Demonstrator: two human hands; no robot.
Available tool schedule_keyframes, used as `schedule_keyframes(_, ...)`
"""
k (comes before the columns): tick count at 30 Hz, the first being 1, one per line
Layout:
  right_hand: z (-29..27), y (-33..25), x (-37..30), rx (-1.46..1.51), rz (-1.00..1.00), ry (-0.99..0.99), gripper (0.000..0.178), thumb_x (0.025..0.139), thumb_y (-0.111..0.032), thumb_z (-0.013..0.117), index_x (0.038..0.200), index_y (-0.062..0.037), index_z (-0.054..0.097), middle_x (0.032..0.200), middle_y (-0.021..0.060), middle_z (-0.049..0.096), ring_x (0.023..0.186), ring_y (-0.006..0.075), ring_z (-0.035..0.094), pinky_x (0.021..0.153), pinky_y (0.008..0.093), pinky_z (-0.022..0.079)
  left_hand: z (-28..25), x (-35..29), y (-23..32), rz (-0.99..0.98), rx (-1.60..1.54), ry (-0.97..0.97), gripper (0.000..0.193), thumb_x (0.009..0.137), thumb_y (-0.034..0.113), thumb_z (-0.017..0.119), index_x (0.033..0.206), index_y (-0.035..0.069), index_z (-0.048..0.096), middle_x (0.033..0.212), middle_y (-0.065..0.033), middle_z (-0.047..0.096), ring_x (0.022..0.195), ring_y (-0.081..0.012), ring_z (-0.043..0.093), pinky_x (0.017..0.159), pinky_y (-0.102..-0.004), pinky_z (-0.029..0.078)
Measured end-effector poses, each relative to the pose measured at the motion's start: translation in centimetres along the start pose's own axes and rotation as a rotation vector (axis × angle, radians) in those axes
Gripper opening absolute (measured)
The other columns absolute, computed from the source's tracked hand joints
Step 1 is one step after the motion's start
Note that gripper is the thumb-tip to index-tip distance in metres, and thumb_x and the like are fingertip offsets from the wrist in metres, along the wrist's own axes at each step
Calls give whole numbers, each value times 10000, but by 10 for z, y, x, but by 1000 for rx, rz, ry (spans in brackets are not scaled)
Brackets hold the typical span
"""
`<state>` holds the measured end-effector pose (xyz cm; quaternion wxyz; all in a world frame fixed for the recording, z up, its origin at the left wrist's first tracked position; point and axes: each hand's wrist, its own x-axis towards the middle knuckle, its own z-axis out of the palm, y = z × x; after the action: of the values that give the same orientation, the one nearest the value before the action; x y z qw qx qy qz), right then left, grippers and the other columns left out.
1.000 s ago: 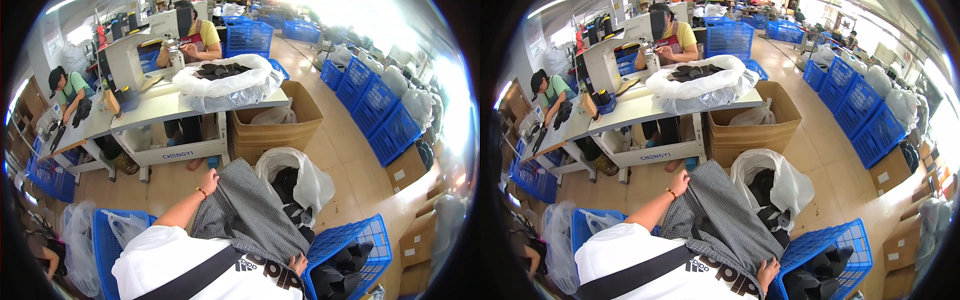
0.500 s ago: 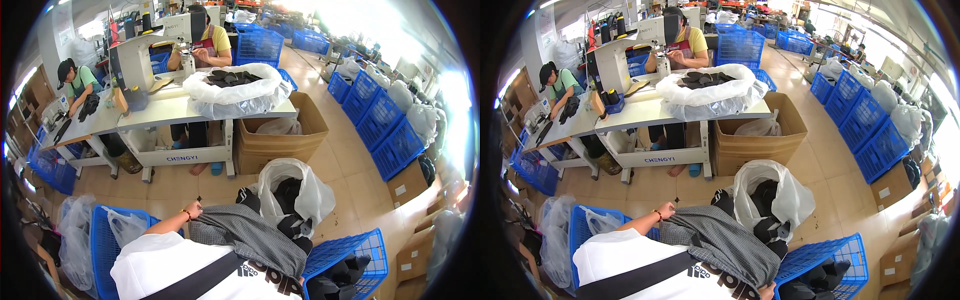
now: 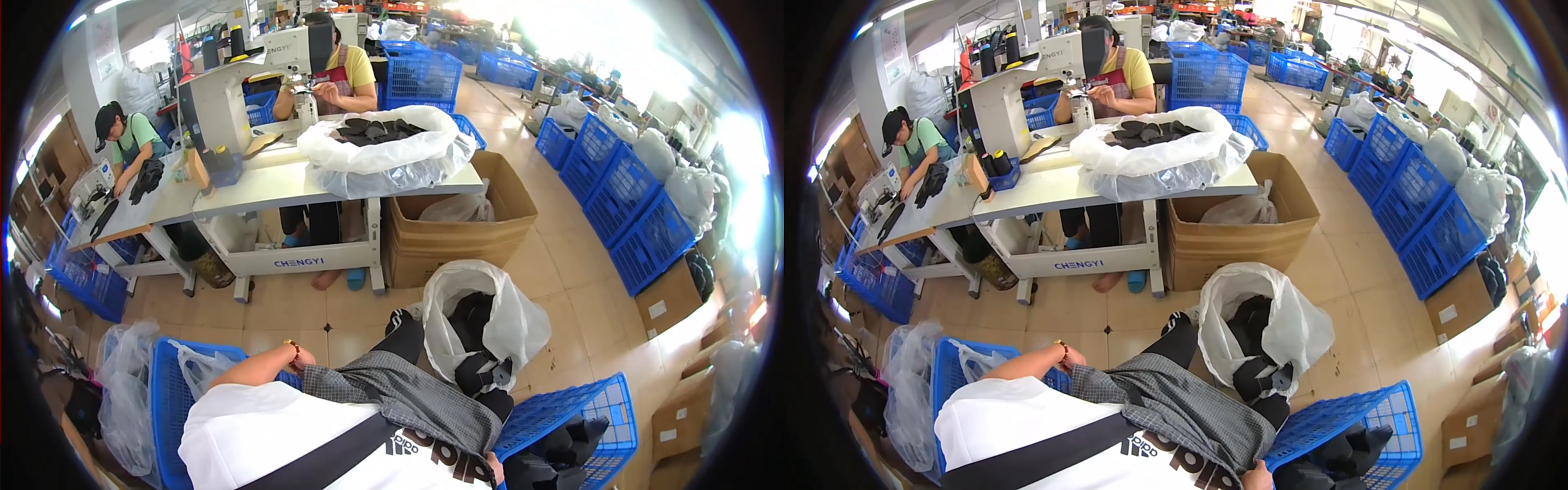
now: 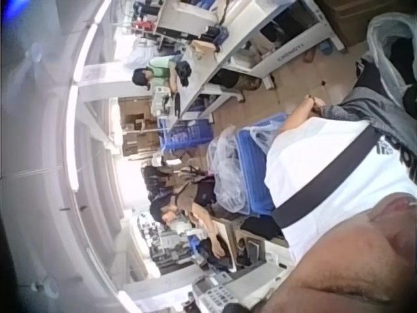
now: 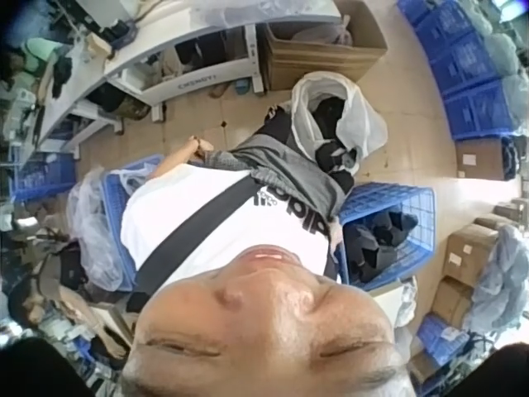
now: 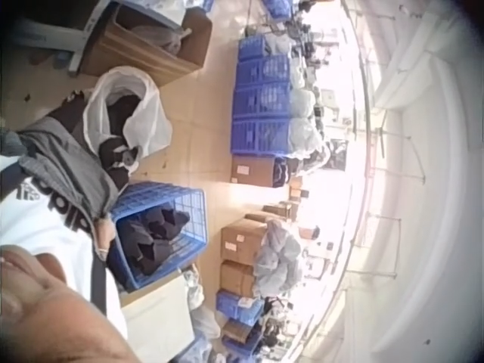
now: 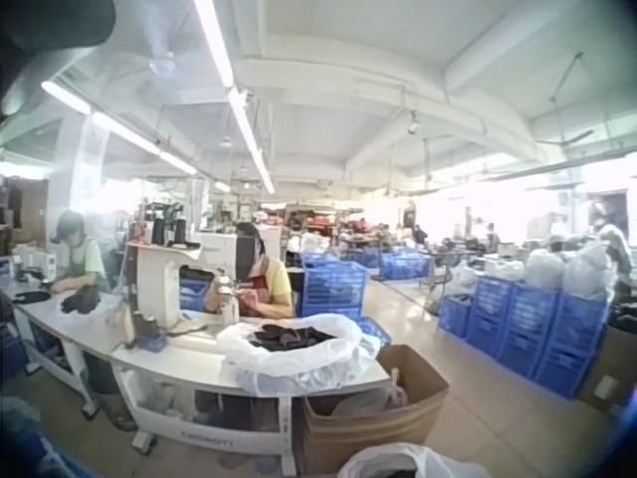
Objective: Sort and bundle black shoe upper components from bins into organized stacks.
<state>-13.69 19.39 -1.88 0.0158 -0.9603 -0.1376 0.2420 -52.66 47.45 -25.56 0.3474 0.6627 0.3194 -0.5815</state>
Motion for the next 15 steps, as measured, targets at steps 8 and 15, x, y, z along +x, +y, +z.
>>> schedule_keyframes(8,143,178,-75,131,-331,557,583,727,-148,686,1282,-65,531,1232,275,540,1141,415,514,997,455,407,-64,-28,60,368,267,832,407,767,212,607,1155,91,643,1075,-250,640,1005,-394,626,851,-476,506)
schedule_keyframes(15,150,179,-87,121,-298,299,310,798,-181,625,1106,-146,623,1023,111,575,976,284,567,789,418,465,-88,-71,213,865,282,862,433,829,86,647,1256,86,573,1031,-131,600,963,-264,600,871,-357,484)
